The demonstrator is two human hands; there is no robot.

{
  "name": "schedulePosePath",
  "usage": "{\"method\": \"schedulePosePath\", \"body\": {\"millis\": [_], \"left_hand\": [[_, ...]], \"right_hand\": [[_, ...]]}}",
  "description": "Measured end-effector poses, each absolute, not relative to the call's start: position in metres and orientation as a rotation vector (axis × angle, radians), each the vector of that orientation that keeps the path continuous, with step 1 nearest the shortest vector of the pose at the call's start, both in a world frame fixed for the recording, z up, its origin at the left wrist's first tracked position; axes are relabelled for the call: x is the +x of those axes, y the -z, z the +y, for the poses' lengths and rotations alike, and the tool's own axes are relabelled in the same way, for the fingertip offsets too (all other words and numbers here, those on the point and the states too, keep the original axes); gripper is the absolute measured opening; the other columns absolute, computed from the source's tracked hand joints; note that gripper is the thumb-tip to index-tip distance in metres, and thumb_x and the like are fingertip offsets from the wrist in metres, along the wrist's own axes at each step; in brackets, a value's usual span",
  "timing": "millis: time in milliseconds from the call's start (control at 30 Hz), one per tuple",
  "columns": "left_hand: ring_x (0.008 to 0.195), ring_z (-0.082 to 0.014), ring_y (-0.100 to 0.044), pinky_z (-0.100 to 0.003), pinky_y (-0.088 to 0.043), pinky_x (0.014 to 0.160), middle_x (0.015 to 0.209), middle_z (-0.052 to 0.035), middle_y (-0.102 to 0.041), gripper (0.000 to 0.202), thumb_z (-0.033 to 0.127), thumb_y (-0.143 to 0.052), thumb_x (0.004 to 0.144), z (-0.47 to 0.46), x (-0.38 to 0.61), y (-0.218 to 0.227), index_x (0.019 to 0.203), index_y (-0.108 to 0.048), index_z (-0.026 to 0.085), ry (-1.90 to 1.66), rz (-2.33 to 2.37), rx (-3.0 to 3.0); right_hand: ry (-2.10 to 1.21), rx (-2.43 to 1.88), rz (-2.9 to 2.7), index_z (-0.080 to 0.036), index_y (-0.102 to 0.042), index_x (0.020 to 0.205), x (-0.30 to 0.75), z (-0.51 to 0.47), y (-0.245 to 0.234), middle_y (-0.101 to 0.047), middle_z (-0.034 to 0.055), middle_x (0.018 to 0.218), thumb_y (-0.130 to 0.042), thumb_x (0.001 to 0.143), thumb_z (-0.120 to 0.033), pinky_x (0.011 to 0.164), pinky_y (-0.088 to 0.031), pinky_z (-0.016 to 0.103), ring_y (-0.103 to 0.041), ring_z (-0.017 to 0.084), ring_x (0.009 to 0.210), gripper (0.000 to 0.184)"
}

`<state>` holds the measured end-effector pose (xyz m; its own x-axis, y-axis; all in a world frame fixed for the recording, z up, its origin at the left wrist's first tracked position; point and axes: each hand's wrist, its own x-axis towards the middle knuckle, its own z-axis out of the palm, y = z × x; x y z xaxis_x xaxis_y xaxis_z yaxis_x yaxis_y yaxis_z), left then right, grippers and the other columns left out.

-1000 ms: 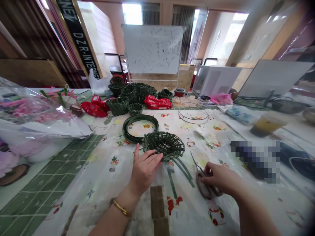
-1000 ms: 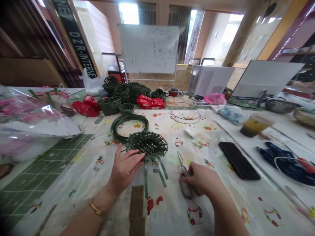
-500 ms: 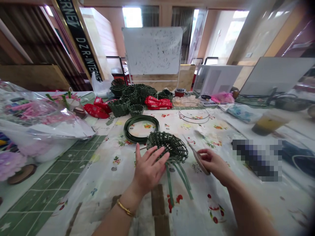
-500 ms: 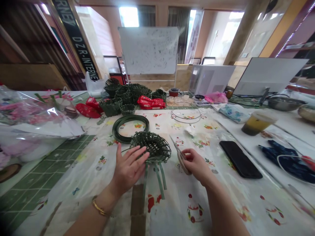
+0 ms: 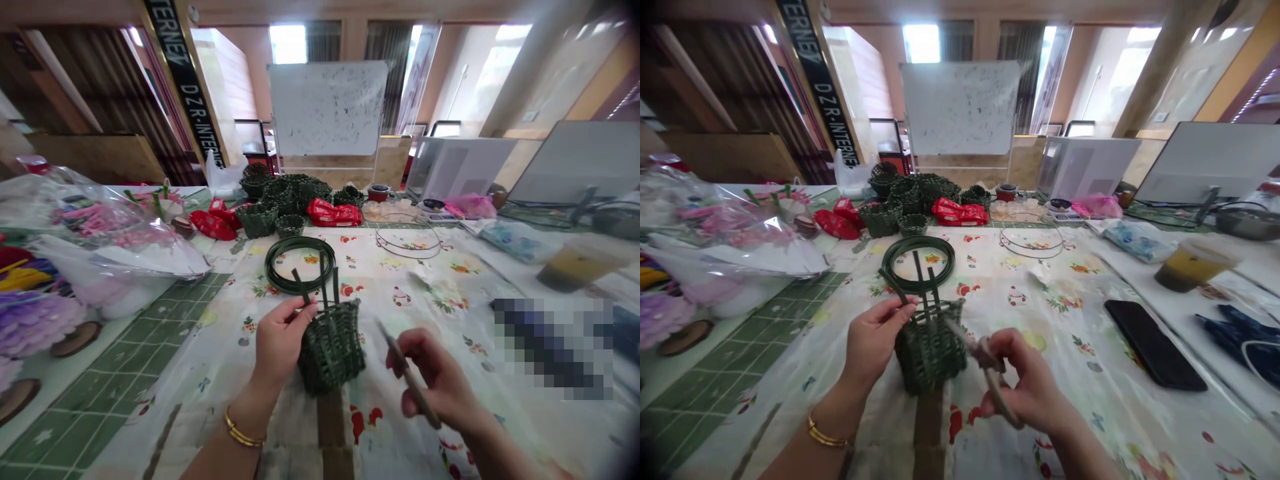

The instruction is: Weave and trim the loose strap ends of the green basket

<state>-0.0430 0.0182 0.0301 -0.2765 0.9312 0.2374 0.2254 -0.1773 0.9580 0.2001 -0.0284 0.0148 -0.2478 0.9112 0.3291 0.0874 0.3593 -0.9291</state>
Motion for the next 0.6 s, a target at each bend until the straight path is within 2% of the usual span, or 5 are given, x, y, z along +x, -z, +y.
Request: {"method": "schedulePosePath", "body": {"millis": [133,300,433,600], "left_hand": [[0.071,-0.0136,-0.062,-0.022,-0.047,0.066,0.079,-0.0027,-0.073,0.024,0.038,-0.071,0.075,0.009,-0.04,-0.042,0.085,-0.076,0.017,-1.369,1.36,1.296],[0.067,-0.0117,-0.059,-0.02,-0.045,0.063,0.074,-0.0015,-0.073,0.024,0.037,-0.075,0.071,0.001,-0.036,-0.047,0.083,-0.076,0.016,-1.268,1.238,1.093],[0.074,-0.0127,-0.062,-0.021,-0.047,0.071,0.081,-0.0011,-0.075,0.022,0.035,-0.074,0.073,0.001,-0.035,-0.045,0.087,-0.077,0.019,-1.342,1.213,1.099],[0.073,-0.0128,-0.061,-0.021,-0.047,0.07,0.081,-0.0001,-0.074,0.021,0.035,-0.068,0.078,0.0,-0.031,-0.046,0.091,-0.077,0.02,-1.34,1.234,1.245]], "right_hand": [[-0.789,-1.122,-1.872,-0.024,-0.058,0.096,0.175,-0.034,-0.021,-0.061,-0.0012,0.079,-0.085,0.061,-0.037,0.061,-0.047,0.027,-0.055,0.016,0.068,0.046],[-0.533,-1.391,-1.878,-0.019,-0.061,0.099,0.165,-0.033,-0.019,-0.064,0.0005,0.075,-0.08,0.066,-0.038,0.059,-0.05,0.03,-0.057,0.017,0.062,0.042],[-0.424,-1.32,-1.912,-0.02,-0.061,0.101,0.164,-0.033,-0.016,-0.068,0.0028,0.084,-0.081,0.067,-0.035,0.062,-0.052,0.029,-0.061,0.017,0.065,0.042],[-0.357,-1.324,-1.913,-0.02,-0.061,0.099,0.164,-0.034,-0.023,-0.071,0.0025,0.083,-0.082,0.066,-0.035,0.06,-0.052,0.028,-0.062,0.016,0.062,0.042]]}}
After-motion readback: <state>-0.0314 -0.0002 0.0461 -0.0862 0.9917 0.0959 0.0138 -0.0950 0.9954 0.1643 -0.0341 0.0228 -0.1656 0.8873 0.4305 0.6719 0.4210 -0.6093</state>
